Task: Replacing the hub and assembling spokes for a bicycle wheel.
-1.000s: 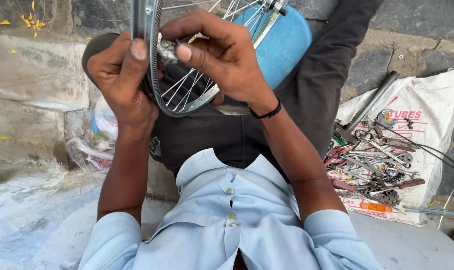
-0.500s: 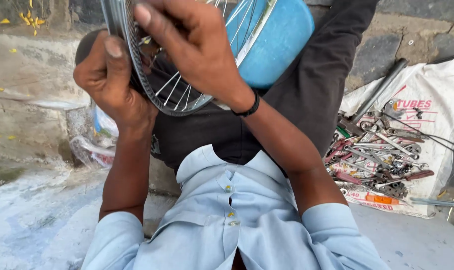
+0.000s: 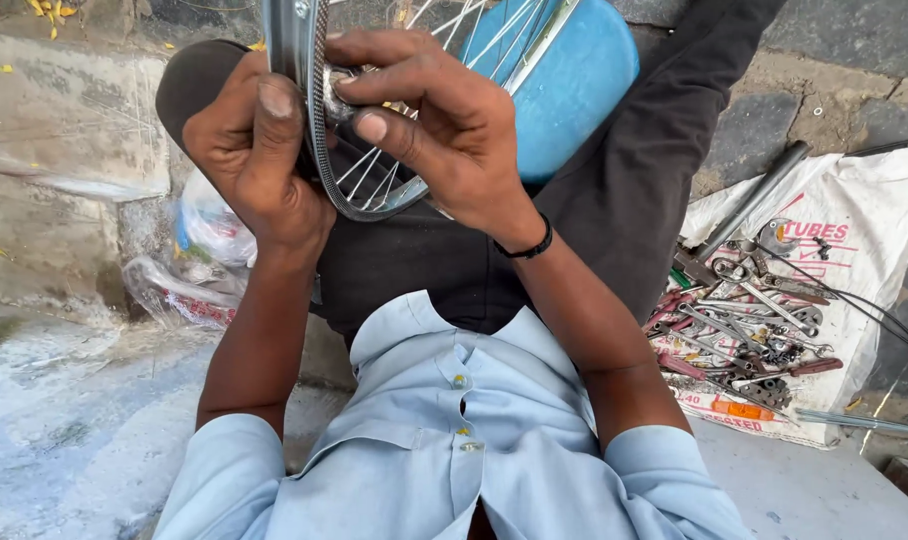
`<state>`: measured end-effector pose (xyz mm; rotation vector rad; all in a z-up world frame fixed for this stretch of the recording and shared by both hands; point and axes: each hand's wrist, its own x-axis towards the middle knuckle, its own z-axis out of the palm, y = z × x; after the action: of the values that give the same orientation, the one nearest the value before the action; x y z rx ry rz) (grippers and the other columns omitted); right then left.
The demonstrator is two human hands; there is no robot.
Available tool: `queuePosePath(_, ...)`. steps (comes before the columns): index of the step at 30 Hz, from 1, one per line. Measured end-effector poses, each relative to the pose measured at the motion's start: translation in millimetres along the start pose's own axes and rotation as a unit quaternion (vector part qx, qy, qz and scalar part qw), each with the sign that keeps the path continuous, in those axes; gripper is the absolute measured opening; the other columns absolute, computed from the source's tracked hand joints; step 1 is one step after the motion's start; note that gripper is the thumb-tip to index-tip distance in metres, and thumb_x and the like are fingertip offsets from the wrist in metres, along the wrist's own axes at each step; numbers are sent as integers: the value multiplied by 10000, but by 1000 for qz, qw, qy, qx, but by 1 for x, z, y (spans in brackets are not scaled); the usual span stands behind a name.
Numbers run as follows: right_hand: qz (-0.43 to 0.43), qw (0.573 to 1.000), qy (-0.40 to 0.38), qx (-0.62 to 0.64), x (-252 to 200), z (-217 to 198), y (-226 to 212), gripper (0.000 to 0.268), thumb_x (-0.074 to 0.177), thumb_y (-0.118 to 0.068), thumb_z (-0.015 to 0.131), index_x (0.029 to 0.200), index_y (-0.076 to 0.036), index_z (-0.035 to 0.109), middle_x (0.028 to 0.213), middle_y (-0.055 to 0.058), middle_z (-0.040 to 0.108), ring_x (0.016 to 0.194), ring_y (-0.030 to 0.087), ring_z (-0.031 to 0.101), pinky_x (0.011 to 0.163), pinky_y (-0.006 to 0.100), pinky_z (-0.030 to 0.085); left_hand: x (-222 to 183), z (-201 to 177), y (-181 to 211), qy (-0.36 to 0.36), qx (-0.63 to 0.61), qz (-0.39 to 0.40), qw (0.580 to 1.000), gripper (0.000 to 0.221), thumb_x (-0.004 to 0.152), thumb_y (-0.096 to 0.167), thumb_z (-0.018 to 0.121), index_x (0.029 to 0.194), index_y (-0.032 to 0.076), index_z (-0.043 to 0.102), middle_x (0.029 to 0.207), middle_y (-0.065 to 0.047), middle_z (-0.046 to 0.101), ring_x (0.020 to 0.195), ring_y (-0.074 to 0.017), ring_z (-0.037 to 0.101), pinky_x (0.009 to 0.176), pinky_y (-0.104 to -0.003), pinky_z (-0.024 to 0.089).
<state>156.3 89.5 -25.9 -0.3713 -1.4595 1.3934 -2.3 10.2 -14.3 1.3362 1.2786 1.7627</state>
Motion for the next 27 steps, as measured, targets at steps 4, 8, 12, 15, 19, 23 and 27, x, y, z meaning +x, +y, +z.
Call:
queuePosePath(4,-69,987,36,-142,-20,20,34,267,974,-50,732,1194,-28,582,1242,73,598,907,111,605,791,258,531,8,11,8,7,26,28,999,331,1099,263,745,1016,-8,575,888,-36,554,753,-111,481,688,-277,361)
queuePosePath(8,-56,996,19,-67,-9,-2,18,404,929,-20,740,1300,2,583,1193,48,594,977,158,596,862,328,506,19,9,0,-23,-58,-3,998,345,1088,350,721,1166,46,577,895,1,563,763,-81,501,740,-245,389)
queuePosePath(12,-43,998,39,-7,-14,14,37,284,986,-29,774,1201,-14,589,1163,47,598,932,156,604,822,339,512,13,3,-2,-16,0,12,1000,362,1086,342,717,1095,0,598,846,9,519,738,-46,459,723,-206,372)
queuePosePath(15,-73,988,71,-116,-3,4,8,332,943,-33,746,1228,-3,579,1158,61,608,959,169,622,825,344,511,25,25,15,-28,-9,3,1000,364,1051,377,702,1068,26,605,881,9,596,786,-55,543,739,-208,433)
queuePosePath(19,-30,997,-3,70,0,-1,7,335,934,-60,761,1184,-6,544,1084,58,600,924,140,574,765,348,491,24,10,1,-17,12,30,999,358,1079,349,708,1121,-2,653,912,-11,642,816,-74,568,789,-229,439)
queuePosePath(23,-53,986,90,-127,-3,16,50,244,914,-55,774,1081,-32,597,923,27,593,800,155,598,666,348,499,19,7,-5,-20,11,25,999,330,1114,305,724,1120,-19,659,965,-41,649,863,-94,573,784,-244,424)
queuePosePath(27,-63,983,98,-145,8,8,31,250,915,-101,782,1078,-31,607,949,19,587,801,158,594,693,354,506,26,4,-5,-2,-9,3,1000,315,1087,292,726,1133,-13,659,896,-25,651,787,-78,574,756,-234,440)
